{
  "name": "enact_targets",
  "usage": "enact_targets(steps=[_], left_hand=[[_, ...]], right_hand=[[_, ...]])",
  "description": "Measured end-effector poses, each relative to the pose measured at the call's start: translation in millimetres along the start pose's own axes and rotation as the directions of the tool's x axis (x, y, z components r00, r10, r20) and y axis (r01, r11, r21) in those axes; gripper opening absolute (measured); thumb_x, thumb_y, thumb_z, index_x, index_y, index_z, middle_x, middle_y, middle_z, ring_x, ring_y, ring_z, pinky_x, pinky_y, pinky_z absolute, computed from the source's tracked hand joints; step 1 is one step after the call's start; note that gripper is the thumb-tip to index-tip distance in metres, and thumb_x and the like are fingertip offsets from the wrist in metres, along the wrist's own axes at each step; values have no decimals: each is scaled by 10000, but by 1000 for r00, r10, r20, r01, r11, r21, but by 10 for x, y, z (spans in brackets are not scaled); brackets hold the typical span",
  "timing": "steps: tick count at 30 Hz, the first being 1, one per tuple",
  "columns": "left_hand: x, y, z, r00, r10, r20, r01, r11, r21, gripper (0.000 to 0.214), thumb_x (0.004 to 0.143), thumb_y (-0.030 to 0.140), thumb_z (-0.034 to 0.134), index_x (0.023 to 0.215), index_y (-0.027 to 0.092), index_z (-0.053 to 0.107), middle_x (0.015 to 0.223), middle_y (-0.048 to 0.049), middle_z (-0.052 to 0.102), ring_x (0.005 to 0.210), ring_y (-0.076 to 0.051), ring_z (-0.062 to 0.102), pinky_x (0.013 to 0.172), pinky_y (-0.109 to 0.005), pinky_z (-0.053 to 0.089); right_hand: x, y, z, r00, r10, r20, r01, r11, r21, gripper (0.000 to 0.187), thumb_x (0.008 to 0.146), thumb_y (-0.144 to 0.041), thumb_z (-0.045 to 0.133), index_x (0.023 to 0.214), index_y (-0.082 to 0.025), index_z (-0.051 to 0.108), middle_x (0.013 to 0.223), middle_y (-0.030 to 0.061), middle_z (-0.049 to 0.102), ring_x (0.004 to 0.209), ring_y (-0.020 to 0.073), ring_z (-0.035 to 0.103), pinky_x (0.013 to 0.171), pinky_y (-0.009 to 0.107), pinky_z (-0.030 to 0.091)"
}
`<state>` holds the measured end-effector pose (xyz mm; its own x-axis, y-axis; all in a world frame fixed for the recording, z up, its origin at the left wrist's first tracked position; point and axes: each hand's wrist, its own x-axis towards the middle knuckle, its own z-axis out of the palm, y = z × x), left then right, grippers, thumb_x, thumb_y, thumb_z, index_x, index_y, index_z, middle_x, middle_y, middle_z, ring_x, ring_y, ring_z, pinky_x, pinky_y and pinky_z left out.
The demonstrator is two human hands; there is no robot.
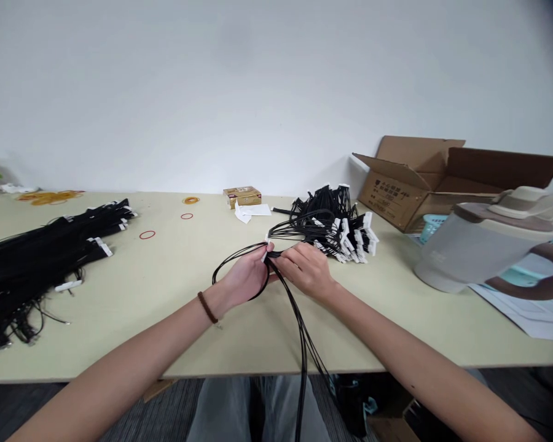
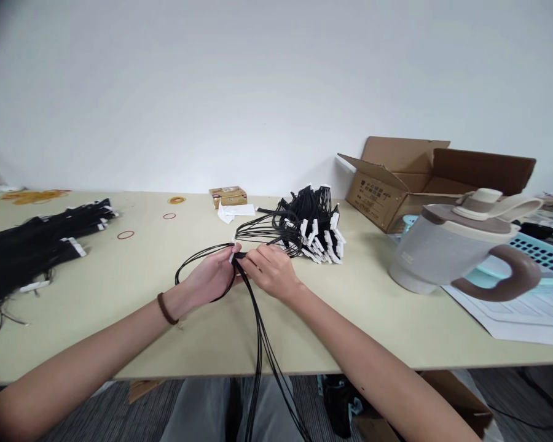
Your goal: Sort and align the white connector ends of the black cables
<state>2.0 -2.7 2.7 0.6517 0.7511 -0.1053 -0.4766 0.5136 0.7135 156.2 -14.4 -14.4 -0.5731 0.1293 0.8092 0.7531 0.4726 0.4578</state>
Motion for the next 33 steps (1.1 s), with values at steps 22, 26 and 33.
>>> enact_targets(steps=[22, 26, 33], left_hand=[[32, 44, -21, 992, 73, -103, -76, 997, -25, 108, 817, 206, 480, 729, 163, 526, 610, 10, 572, 566, -98, 525, 619, -237, 406], [41, 88, -22, 977, 142, -156, -144, 990, -1, 122, 824, 214, 463, 738, 157, 529, 689, -32, 631, 586, -113, 557, 709, -267, 422], [16, 96, -13, 949, 180, -260, -174, 984, 44, 90, 826, 197, 465, 749, 159, 494, 926, -88, 664, 772, -140, 627, 781, -269, 417]], right_hand=[[91, -81, -120, 943, 319, 96, -320, 783, 533, 184, 832, -112, 499, 946, -227, 587, 883, 23, 648, 828, 136, 561, 756, 298, 456], [206, -100, -305, 788, 564, 245, -522, 402, 752, 135, 868, -199, 464, 926, -230, 581, 920, 31, 638, 883, 137, 586, 815, 328, 477], [262, 234, -427, 248, 929, 274, -349, -178, 920, 223, 788, -396, 577, 720, -204, 486, 551, -81, 348, 455, 45, 369, 445, 182, 376]])
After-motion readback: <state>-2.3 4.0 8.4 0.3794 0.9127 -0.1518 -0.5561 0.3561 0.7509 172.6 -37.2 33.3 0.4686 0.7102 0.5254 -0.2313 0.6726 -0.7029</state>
